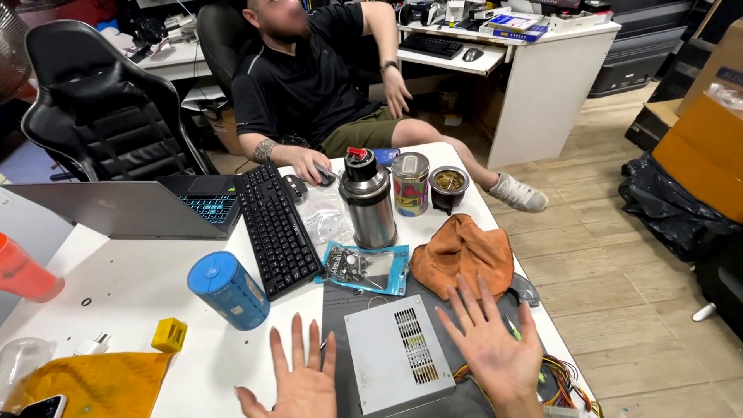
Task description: Cleaning a computer power supply unit by brushing off dust and wiping the exterior with a cloth.
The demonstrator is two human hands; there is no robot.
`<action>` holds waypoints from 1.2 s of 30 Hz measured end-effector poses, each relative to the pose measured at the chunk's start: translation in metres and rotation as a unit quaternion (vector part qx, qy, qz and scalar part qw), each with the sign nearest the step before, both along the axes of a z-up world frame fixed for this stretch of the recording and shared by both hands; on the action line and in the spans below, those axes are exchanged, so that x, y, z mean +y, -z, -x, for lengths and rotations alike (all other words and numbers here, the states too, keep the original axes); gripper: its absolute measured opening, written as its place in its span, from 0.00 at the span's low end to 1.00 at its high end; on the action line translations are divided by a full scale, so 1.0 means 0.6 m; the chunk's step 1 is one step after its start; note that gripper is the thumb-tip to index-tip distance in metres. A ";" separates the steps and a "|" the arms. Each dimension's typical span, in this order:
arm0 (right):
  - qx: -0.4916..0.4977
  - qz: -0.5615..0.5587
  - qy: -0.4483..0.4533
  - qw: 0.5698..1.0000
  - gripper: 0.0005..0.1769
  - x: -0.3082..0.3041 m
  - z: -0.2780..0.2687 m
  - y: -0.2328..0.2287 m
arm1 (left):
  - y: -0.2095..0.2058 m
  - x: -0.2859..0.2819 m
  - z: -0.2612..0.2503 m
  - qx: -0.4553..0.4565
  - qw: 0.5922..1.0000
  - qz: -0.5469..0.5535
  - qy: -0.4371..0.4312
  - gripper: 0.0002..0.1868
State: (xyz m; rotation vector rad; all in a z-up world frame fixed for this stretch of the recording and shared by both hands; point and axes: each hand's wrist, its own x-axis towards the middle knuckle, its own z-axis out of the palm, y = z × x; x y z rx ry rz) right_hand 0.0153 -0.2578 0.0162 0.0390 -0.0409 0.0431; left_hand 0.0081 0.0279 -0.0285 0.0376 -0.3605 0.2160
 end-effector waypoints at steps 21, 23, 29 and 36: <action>0.065 0.940 0.203 0.265 0.49 -0.178 0.189 0.138 | 0.195 0.032 0.156 0.325 0.635 -0.567 -0.411 0.15; 0.043 0.942 0.233 0.237 0.48 -0.176 0.170 0.141 | 0.160 0.007 0.163 0.291 0.631 -0.591 -0.411 0.15; -0.019 0.959 0.247 0.138 0.40 -0.184 0.121 0.158 | 0.083 -0.096 0.180 0.052 0.631 -0.692 -0.345 0.12; -0.048 0.955 0.222 0.190 0.34 -0.184 0.147 0.091 | 0.031 -0.217 0.198 0.080 0.694 -0.713 0.068 0.19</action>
